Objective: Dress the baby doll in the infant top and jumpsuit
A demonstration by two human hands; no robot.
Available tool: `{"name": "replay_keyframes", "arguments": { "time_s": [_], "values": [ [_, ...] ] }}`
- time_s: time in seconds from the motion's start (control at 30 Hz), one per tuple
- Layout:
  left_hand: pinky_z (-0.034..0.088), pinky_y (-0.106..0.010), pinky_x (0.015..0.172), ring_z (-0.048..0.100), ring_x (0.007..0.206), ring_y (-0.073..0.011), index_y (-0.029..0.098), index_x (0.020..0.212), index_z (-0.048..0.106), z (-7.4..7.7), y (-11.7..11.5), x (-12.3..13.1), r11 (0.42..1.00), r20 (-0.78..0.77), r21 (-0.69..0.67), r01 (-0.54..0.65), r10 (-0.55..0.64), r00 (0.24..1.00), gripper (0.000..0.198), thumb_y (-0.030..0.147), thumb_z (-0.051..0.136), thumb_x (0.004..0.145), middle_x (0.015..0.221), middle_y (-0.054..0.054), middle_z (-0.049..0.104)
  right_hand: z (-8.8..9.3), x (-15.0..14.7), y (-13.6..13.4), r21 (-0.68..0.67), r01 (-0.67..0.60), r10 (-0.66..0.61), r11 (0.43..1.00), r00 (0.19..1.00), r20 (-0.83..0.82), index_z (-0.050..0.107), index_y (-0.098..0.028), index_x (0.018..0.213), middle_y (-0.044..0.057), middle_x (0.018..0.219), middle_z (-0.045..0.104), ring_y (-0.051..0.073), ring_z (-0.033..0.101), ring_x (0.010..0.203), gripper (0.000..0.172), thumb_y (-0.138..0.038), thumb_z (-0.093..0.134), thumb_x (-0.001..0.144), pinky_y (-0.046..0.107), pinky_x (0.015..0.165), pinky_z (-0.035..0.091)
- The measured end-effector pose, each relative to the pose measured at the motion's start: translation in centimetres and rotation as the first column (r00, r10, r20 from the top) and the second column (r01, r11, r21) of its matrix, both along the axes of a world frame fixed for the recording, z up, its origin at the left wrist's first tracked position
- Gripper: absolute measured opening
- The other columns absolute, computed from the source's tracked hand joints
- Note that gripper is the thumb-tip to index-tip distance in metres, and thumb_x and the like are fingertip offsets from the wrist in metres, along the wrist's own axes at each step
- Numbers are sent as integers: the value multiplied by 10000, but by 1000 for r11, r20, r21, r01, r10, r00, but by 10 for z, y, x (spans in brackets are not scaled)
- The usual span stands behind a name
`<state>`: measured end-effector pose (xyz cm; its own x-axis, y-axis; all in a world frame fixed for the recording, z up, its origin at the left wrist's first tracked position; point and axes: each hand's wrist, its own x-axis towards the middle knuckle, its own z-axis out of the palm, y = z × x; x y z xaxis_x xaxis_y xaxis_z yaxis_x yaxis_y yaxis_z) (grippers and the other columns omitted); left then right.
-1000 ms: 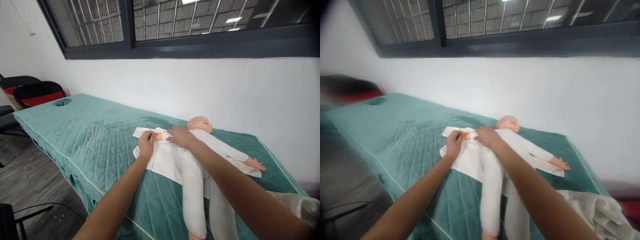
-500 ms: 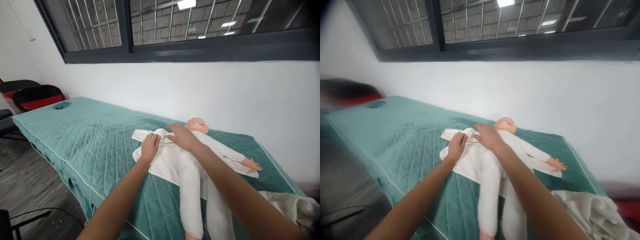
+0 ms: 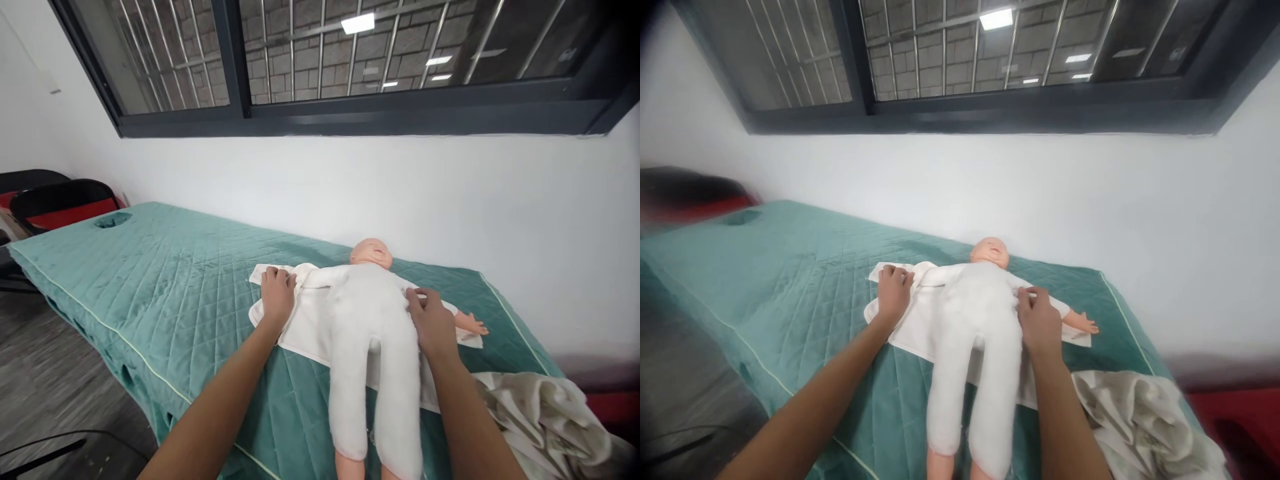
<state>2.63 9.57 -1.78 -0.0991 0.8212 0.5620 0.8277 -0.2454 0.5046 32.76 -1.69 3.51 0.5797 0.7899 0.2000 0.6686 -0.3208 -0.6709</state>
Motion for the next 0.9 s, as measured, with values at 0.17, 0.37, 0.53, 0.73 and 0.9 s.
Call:
{"name": "replay_keyframes", "arguments": {
  "time_s": [0.17,0.37,0.53,0.73,0.9],
  "values": [
    [430,-343,782,552,935,-236,213,819,582,7,-10,2,999,40,-36,15,-13,999,201,307,469,956,951,-77,599,4,-5,-1,-29,-67,66,997,996,-52,553,-227,1171,129,1012,726,337,645,998,488,-583,372,890,414,842,436],
    [379,-298,682,591,826,-201,210,919,559,22,-28,13,993,128,-107,56,-42,991,208,351,419,983,926,-52,647,6,-12,-4,-4,-128,127,992,987,-101,524,-219,1252,136,1043,717,339,645,1017,560,-615,328,908,446,886,440],
    [371,-278,654,587,718,-169,207,886,557,41,-37,36,959,246,-180,218,-171,954,229,384,437,968,802,-19,656,4,-17,-4,40,-245,248,969,960,-134,480,-218,1336,132,1078,703,316,642,1041,637,-660,305,912,460,947,438],
    [369,-258,639,558,688,-140,201,812,525,61,-23,55,926,367,-191,325,-240,899,250,397,454,950,748,3,624,-9,-22,2,123,-369,388,921,887,-250,373,-205,1442,156,1382,551,291,506,1295,729,-690,351,898,462,1118,334],
    [368,-251,631,522,675,-127,197,784,504,72,-9,60,907,389,-182,380,-288,875,262,397,454,946,730,18,586,-18,-32,7,160,-390,421,907,842,-338,315,-264,1481,92,1547,368,275,361,1416,752,-708,397,879,470,1187,245]
  ]
}}
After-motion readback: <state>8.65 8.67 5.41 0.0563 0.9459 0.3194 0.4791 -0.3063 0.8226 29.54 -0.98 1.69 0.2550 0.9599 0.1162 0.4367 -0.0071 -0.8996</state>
